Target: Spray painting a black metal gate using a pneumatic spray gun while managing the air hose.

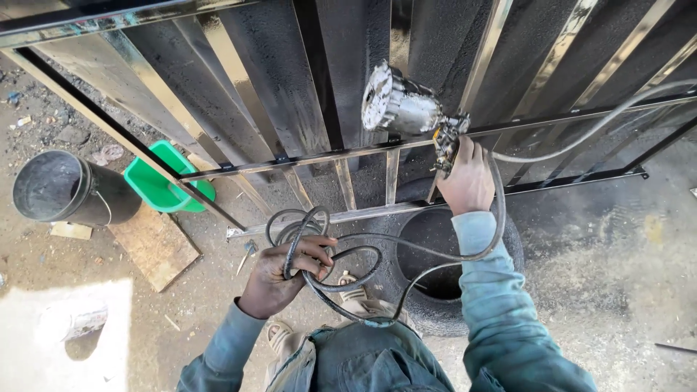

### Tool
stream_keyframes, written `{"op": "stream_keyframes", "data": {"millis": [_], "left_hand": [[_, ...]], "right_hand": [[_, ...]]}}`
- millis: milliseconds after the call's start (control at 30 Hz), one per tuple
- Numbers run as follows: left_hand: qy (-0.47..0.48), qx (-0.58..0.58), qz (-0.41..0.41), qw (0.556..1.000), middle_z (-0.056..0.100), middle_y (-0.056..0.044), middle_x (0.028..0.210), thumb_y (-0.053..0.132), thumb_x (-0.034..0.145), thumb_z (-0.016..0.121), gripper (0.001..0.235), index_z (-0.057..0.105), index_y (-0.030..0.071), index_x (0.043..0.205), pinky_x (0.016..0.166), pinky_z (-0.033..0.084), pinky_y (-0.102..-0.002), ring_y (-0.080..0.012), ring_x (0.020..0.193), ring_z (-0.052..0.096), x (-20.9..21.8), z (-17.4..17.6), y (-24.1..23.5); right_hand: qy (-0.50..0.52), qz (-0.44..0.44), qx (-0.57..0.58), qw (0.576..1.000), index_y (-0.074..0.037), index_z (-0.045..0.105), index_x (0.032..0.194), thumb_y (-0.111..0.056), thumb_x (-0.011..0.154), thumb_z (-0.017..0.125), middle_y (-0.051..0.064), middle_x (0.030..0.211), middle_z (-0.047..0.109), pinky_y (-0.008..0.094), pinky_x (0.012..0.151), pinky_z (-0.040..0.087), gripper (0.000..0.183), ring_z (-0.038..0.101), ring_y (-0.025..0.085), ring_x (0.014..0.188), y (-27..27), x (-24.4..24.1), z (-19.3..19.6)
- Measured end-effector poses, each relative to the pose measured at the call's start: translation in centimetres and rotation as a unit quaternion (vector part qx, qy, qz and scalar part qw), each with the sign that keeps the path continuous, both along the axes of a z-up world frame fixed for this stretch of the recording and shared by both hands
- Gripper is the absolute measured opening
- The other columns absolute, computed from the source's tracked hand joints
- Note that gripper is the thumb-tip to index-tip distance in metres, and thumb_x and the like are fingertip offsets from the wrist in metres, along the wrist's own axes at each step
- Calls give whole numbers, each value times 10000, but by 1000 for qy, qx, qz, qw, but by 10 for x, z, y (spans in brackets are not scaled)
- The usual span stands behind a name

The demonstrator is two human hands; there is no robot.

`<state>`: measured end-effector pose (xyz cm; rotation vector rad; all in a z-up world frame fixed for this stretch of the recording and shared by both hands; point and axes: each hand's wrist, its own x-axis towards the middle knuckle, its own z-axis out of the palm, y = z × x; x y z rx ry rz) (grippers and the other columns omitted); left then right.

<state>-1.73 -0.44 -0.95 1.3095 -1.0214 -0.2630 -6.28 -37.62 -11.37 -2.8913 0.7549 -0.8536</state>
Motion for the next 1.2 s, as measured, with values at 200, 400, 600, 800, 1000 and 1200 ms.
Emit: {"op": "stream_keyframes", "data": {"millis": [200, 400, 600, 800, 1000, 1200], "left_hand": [[-34, 16, -36, 999, 712, -64, 1008, -14, 997, 581, 216, 673, 142, 877, 1065, 585, -490, -346, 1211, 683, 5, 11, 3], [36, 2, -37, 999, 714, -129, 1012, -48, 939, 657, 159, 703, 69, 842, 1011, 577, -386, -298, 1241, 647, 6, 3, 2], [38, -13, -22, 999, 725, -109, 1002, -28, 949, 652, 158, 701, 102, 873, 1008, 584, -411, -320, 1225, 662, 5, 2, 4], [13, 17, -16, 1000, 719, -72, 994, -17, 982, 607, 206, 682, 125, 853, 1038, 583, -458, -331, 1232, 669, 5, 2, 11], [2, 9, 28, 1000, 762, -151, 882, -13, 858, 767, 125, 723, 54, 762, 920, 568, -559, -447, 1094, 728, 5, -7, 8], [6, 13, 33, 999, 755, -147, 872, -44, 851, 768, 141, 723, 55, 761, 929, 562, -550, -434, 1085, 730, 4, -10, 8]], "right_hand": [[59, -6, -78, 995, -71, 531, 1333, -216, 668, 873, 111, 1092, 663, 435, 904, 536, 762, 650, 307, 1043, -4, 22, 77], [60, 10, -122, 991, -25, 508, 1384, -214, 676, 826, 124, 1098, 641, 437, 910, 517, 799, 622, 303, 1014, -15, 44, 108], [27, -11, -196, 980, -51, 578, 1240, -168, 795, 689, 73, 975, 651, 387, 803, 542, 473, 644, 261, 894, -10, 55, 84], [44, -19, -178, 983, -35, 597, 1182, -122, 721, 700, 95, 918, 650, 397, 715, 558, 480, 649, 289, 818, -8, 50, 37], [55, 1, -100, 993, -9, 569, 1247, -198, 579, 870, 149, 977, 643, 438, 823, 564, 756, 681, 347, 913, -24, 39, -27], [84, -12, -47, 995, -9, 577, 1244, -212, 608, 861, 154, 982, 661, 455, 812, 568, 725, 687, 356, 913, -15, 29, -53]]}}
